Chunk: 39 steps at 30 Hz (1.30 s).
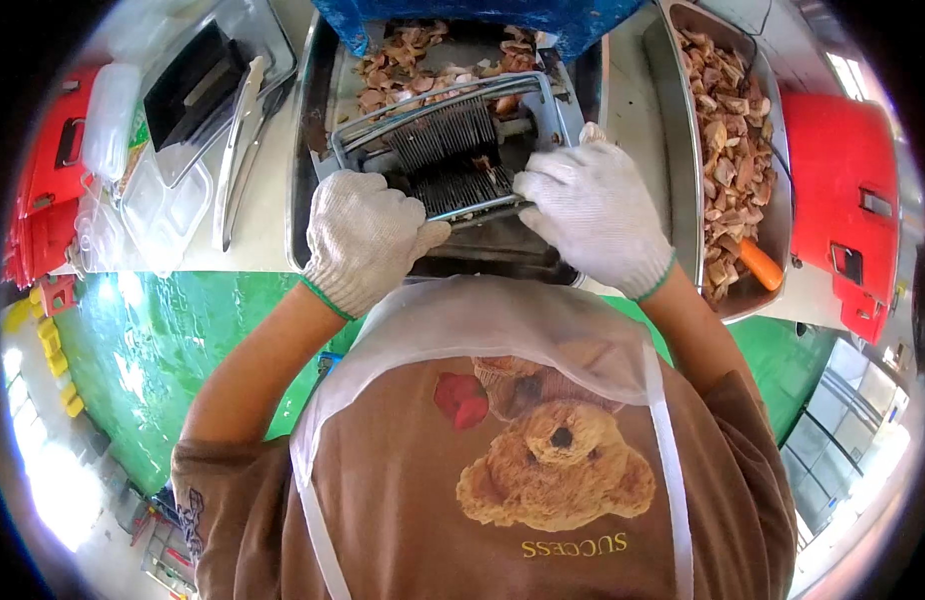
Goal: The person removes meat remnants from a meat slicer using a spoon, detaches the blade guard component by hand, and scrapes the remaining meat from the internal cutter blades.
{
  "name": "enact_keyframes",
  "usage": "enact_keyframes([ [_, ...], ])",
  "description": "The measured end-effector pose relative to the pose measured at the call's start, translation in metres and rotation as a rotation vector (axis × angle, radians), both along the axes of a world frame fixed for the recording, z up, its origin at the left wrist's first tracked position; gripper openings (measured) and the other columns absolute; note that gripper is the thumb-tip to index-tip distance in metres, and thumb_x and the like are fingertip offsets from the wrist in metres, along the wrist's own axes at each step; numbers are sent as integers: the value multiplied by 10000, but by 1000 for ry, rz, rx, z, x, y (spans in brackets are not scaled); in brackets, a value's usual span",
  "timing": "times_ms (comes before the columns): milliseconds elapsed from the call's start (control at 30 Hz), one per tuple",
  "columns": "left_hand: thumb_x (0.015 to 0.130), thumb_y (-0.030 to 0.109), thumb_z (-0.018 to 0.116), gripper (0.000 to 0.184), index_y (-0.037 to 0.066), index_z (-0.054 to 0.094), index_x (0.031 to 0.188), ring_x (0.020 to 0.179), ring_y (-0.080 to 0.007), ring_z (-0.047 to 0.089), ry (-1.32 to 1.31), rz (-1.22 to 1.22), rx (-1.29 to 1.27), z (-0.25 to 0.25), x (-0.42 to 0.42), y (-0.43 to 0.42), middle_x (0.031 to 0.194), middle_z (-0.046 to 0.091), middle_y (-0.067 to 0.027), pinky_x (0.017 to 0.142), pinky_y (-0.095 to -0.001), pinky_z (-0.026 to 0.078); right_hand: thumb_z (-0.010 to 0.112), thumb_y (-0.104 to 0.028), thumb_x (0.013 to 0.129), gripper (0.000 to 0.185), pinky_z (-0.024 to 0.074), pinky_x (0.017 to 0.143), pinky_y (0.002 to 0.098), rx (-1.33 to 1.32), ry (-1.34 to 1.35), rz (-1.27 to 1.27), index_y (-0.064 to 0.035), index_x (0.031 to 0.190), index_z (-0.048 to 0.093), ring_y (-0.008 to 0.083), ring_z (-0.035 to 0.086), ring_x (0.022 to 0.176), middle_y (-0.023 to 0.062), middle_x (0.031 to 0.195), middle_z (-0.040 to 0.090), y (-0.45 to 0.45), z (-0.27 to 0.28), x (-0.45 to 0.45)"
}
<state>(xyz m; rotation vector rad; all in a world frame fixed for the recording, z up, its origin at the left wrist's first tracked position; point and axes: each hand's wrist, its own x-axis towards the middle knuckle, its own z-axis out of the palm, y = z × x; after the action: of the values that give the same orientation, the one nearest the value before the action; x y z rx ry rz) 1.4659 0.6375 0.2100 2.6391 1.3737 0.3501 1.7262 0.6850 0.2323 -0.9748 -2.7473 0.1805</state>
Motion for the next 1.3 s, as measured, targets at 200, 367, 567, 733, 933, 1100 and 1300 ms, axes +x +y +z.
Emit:
enact_keyframes([
  [200, 846, 334, 639, 257, 192, 654, 632, 667, -237, 591, 197, -41, -71, 4, -1, 3, 629, 621, -37, 622, -414, 434, 609, -175, 798, 62, 495, 675, 398, 29, -151, 112, -155, 764, 657, 220, 638, 768, 30, 725, 598, 11, -9, -9],
  [367, 880, 377, 587, 308, 193, 672, 647, 677, -242, 592, 255, -133, -175, 4, -6, 14, 629, 624, -37, 640, -415, 431, 604, -174, 804, 70, 505, 688, 398, -80, -292, 132, -152, 778, 665, 222, 642, 792, 31, 759, 616, 19, -5, -11],
  [567, 778, 391, 697, 251, 145, 676, 732, 678, -256, 597, 230, 13, -220, 6, 2, 10, 729, 652, -51, 605, -412, 435, 613, -146, 953, 186, 518, 922, 387, -65, 500, -597, -70, 1071, 736, 264, 675, 1009, 123, 1072, 717, -6, -21, 36],
  [733, 601, 345, 823, 451, 101, 647, 937, 726, -253, 631, 42, 140, -79, -3, 6, -22, 874, 656, -51, 631, -399, 482, 642, -331, 945, 425, 567, 853, 456, -378, -306, -1074, 4, 1198, 576, 357, 697, 1017, 214, 1115, 693, -19, -95, 88],
  [933, 571, 263, 813, 422, 117, 654, 934, 757, -250, 647, -25, 180, -23, -12, 6, -23, 856, 658, -38, 627, -395, 498, 636, -267, 919, 346, 574, 809, 505, -508, -446, -1087, 15, 1103, 556, 433, 702, 933, 290, 1009, 688, -29, -123, 101],
  [1100, 567, 249, 815, 399, 128, 660, 915, 765, -243, 653, -77, 233, -9, -19, 6, -27, 849, 665, -30, 637, -400, 504, 597, -228, 935, 343, 560, 831, 467, -444, 28, -1037, -27, 1213, 603, 402, 692, 971, 224, 1087, 696, -20, -91, 120],
  [1300, 557, 237, 817, 387, 126, 655, 891, 765, -244, 658, -151, 273, 36, -14, 7, -30, 826, 666, -31, 642, -392, 506, 565, -153, 957, 278, 540, 700, 414, -144, -337, -406, -146, 1219, 657, 311, 680, 832, 113, 944, 688, -3, 81, 26],
])
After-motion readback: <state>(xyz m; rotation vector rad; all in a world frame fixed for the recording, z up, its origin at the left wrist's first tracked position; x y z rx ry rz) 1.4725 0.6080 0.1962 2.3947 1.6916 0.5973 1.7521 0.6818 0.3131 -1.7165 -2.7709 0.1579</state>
